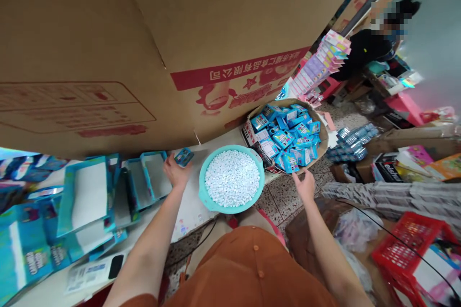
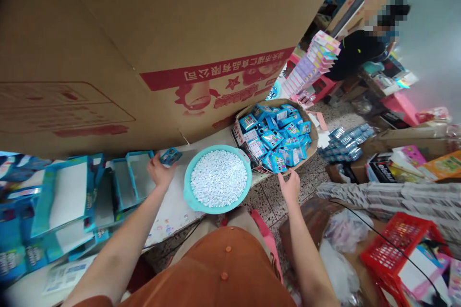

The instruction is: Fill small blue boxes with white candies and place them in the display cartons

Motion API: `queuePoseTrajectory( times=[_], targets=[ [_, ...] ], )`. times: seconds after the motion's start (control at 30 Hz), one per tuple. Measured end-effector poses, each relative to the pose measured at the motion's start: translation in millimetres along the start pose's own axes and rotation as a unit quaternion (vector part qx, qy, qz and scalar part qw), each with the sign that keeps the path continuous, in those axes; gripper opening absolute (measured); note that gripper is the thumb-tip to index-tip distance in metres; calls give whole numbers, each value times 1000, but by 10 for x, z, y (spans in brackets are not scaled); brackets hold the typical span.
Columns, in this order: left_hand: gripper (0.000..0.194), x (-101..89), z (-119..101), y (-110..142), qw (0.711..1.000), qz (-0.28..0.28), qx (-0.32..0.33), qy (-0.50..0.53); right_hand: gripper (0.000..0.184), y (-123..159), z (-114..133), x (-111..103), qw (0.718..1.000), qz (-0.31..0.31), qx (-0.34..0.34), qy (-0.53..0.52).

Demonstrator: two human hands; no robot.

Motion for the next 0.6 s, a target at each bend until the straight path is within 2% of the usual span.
queuePoseTrajectory(
  times=[0.1,0.17,0.23,0.37,0.43,0.47,0.5,0.53,0.6],
  targets=[
    [66,-210,-28,327,997,-23,69,14,82,-205,-34,180,997,55,54,25],
    [60,-328,-49,541,995,6,92,25,87,-304,-34,316,989,110,95,11],
    [55,-432,-94,736,992,43,112,35,91,-354,-19,413,982,133,134,-17],
    [47,-623,-273,1039,979,85,178,52,95,-308,105,381,980,70,156,-98],
    [43,-704,-391,1140,971,101,203,69,93,-204,246,272,969,37,144,-197],
    [41,-738,-454,1180,967,115,211,82,89,-127,340,213,951,41,140,-274],
    [39,-768,-522,1215,962,134,215,97,83,-31,451,161,919,64,140,-364],
    [37,-794,-595,1247,956,159,218,114,74,84,579,116,871,104,144,-458],
    [35,-836,-757,1309,937,225,222,149,59,353,879,51,746,213,160,-610]
  ],
)
Point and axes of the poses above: each hand's wrist, its own y-axis away from the middle knuckle, its own x-axis out of the palm, z = x × y, the point moved 2 cm from there along -y, towards the middle knuckle, and after that the axes turned 7 degrees about -x, right-handed, at the moved point
